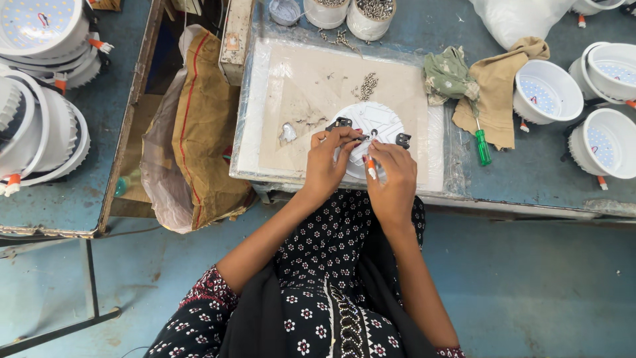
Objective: The person uses a green power drill to screw components into white LED light fixtures. They handle multiple fixtures, inserting screws and tightening them, then inspect the interior LED array before moving to the next unit.
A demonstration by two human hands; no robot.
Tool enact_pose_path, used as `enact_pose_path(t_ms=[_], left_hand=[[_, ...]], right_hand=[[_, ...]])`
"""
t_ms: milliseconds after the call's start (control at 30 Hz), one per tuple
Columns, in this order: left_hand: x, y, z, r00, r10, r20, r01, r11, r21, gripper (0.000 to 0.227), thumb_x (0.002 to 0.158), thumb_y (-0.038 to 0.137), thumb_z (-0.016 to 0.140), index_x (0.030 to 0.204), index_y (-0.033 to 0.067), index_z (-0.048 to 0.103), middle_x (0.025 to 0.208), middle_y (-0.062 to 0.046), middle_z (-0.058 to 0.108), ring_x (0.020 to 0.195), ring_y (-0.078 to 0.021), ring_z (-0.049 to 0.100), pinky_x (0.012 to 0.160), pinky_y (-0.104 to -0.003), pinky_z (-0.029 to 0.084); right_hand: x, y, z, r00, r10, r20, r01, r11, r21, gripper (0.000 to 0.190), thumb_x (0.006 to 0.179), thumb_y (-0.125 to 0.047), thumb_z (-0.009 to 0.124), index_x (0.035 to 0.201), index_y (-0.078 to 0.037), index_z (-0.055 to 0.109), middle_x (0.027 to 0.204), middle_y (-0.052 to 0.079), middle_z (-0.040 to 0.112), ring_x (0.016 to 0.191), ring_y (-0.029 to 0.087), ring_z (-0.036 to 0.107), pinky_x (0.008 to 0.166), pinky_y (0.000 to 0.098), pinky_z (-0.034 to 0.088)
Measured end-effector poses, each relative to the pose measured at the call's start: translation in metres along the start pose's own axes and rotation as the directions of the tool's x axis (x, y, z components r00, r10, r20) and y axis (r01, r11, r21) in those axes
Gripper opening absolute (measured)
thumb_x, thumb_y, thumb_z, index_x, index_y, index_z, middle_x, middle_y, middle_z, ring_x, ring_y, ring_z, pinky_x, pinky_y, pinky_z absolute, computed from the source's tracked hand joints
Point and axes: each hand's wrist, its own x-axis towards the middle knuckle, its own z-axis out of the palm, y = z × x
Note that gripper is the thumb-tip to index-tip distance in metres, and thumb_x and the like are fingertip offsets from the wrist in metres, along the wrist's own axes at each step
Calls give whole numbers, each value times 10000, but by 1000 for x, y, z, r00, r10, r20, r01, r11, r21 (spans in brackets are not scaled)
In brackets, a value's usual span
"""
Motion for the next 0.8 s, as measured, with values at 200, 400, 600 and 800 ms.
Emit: enact_pose_path(t_ms=[200, 400, 600, 800], left_hand=[[5, 0, 4, 985, -168, 40, 173, 942, -287, 169, 985, 50, 652, 1153, 58, 635, 1091, -14, 773, 1029, -107, 743, 982, -296, 483], [13, 0, 9, 981, -105, 161, 145, 954, -262, 161, 974, 71, 652, 1132, 48, 626, 1083, -13, 761, 1035, -98, 749, 975, -296, 367], [14, 4, 1, 970, -29, 240, 45, 997, -63, 153, 980, 125, 654, 1122, 74, 626, 1071, 18, 786, 1011, -72, 748, 993, -353, 252], [11, 1, 2, 976, 15, 217, 1, 997, -72, 144, 979, 156, 686, 1094, 86, 634, 1079, 25, 786, 1010, -66, 739, 987, -351, 258]], right_hand=[[6, 8, -3, 991, 125, 55, -133, 976, 172, 183, 890, -28, 760, 1065, -30, 705, 1176, 96, 721, 1138, 275, 661, 1025, 387, 483], [-11, -1, -4, 999, -36, 32, 34, 998, 45, 334, 813, 48, 679, 1144, 14, 691, 1227, 164, 671, 1184, 363, 621, 1046, 451, 445], [-10, 13, -17, 998, 15, 56, -22, 991, 131, 318, 874, 109, 616, 1144, -32, 706, 1223, 104, 690, 1183, 319, 667, 1039, 410, 523], [16, 22, -13, 996, 58, 69, -72, 975, 209, 221, 910, 57, 699, 1122, -2, 678, 1088, 131, 682, 999, 272, 682, 864, 374, 557]])
